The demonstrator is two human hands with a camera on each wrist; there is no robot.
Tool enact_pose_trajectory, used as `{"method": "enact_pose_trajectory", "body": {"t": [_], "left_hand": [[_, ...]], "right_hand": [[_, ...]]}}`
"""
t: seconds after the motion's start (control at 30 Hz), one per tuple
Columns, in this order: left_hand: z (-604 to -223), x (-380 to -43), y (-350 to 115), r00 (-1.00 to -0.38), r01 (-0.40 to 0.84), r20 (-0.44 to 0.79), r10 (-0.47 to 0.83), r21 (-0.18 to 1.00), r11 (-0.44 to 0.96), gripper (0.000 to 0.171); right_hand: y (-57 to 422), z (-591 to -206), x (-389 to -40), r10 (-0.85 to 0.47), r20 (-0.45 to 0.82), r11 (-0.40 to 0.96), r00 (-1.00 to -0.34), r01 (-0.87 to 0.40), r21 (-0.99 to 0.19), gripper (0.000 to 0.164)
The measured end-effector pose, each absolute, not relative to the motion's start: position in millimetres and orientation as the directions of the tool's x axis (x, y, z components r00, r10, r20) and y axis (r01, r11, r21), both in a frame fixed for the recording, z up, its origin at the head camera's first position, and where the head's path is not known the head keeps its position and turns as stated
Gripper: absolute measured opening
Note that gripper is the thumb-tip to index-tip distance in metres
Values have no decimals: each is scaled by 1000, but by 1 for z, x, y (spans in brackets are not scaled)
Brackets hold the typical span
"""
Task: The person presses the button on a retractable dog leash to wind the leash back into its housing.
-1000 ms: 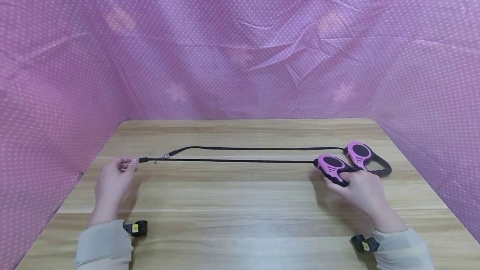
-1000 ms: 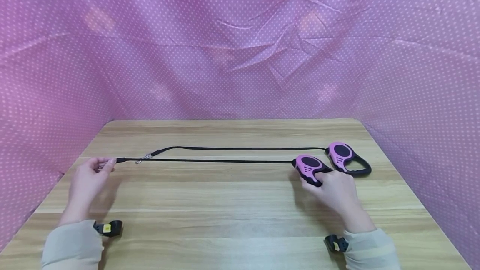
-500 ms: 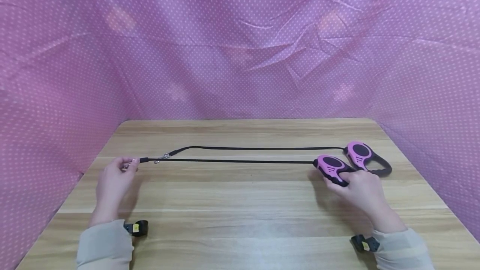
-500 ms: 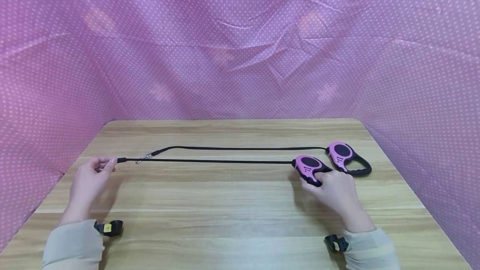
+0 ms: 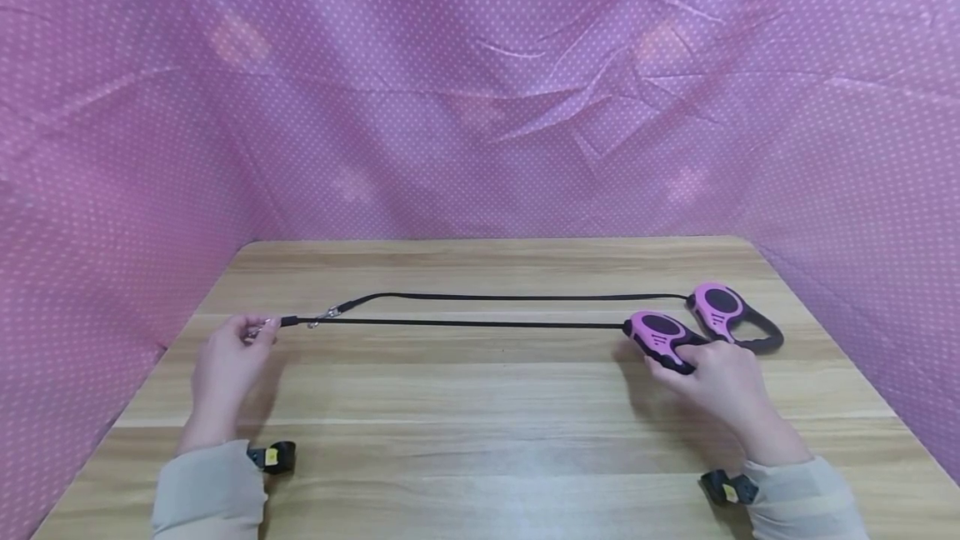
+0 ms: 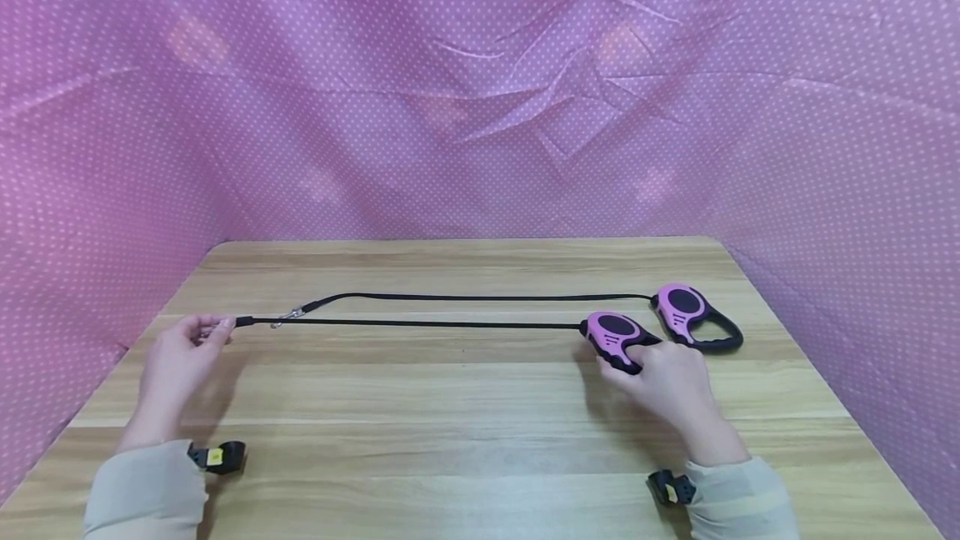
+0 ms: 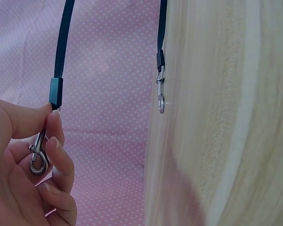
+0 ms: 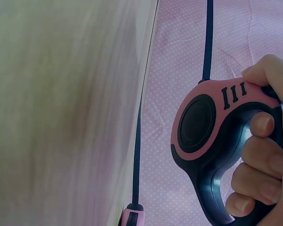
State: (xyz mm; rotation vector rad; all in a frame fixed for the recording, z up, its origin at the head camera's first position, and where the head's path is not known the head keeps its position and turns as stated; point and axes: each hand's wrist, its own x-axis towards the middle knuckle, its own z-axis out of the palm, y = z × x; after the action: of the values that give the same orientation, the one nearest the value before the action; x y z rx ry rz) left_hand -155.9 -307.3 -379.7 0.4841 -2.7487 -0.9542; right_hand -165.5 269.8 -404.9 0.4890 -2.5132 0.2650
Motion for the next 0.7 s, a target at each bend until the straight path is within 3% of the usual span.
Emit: {"method": "enact_pose_trajectory", "body": {"t": [0.7], "left_hand": [[-374,-155,-298,-941,-176,125,-315,615,769,47]], "right_hand": [[267,-404,-165,-307,556,906,-773,-417,-79,47]]}}
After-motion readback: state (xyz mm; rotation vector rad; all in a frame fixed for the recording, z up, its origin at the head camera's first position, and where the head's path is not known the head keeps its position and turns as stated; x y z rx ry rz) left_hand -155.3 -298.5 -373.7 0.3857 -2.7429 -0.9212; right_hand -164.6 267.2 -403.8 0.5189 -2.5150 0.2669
